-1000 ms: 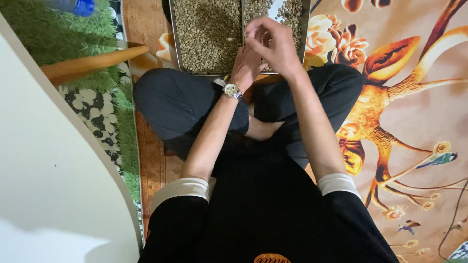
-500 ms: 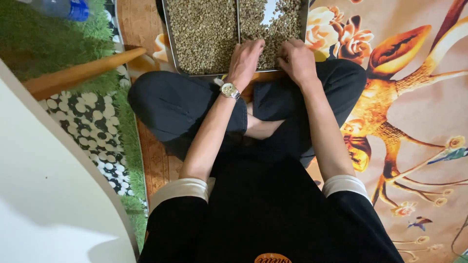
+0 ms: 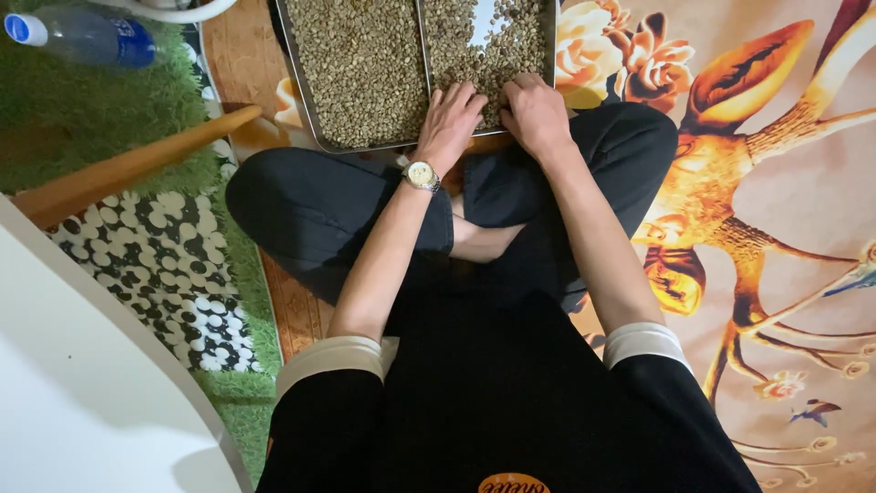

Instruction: A person is sitting on a rug, manually sorting through green coffee beans in a two-compartment metal tray to identify and remove defects.

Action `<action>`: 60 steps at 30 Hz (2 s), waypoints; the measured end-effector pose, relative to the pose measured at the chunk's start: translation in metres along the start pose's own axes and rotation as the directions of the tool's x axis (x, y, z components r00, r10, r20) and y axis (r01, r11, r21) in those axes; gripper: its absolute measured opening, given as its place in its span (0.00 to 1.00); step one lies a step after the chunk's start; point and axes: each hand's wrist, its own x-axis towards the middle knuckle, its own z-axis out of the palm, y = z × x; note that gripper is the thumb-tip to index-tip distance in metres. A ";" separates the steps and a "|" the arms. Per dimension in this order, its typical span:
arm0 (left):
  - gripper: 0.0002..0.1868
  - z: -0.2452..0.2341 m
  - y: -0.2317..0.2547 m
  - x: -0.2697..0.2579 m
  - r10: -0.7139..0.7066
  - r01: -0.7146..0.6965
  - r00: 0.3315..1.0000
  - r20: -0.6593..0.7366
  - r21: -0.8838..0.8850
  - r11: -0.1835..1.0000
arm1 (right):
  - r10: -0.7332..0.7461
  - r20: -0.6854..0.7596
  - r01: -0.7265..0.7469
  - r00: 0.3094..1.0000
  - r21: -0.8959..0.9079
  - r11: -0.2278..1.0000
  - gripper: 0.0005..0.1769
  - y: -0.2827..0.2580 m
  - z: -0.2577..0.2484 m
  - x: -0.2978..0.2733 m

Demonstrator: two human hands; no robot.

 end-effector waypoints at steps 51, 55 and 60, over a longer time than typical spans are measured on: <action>0.05 -0.024 -0.013 0.009 -0.323 0.207 0.849 -0.419 -0.299 0.931 | 0.201 0.126 -0.237 0.972 0.461 0.855 0.08 -0.025 -0.031 0.001; 0.08 -0.033 -0.001 0.005 -0.213 0.167 0.933 -0.291 -0.176 0.970 | 0.085 0.073 -0.103 0.994 0.297 0.949 0.13 -0.023 -0.022 0.002; 0.09 -0.015 -0.007 0.000 -0.064 0.061 0.994 -0.087 -0.033 0.998 | 0.076 0.059 -0.088 0.995 0.232 0.969 0.12 -0.021 -0.017 -0.002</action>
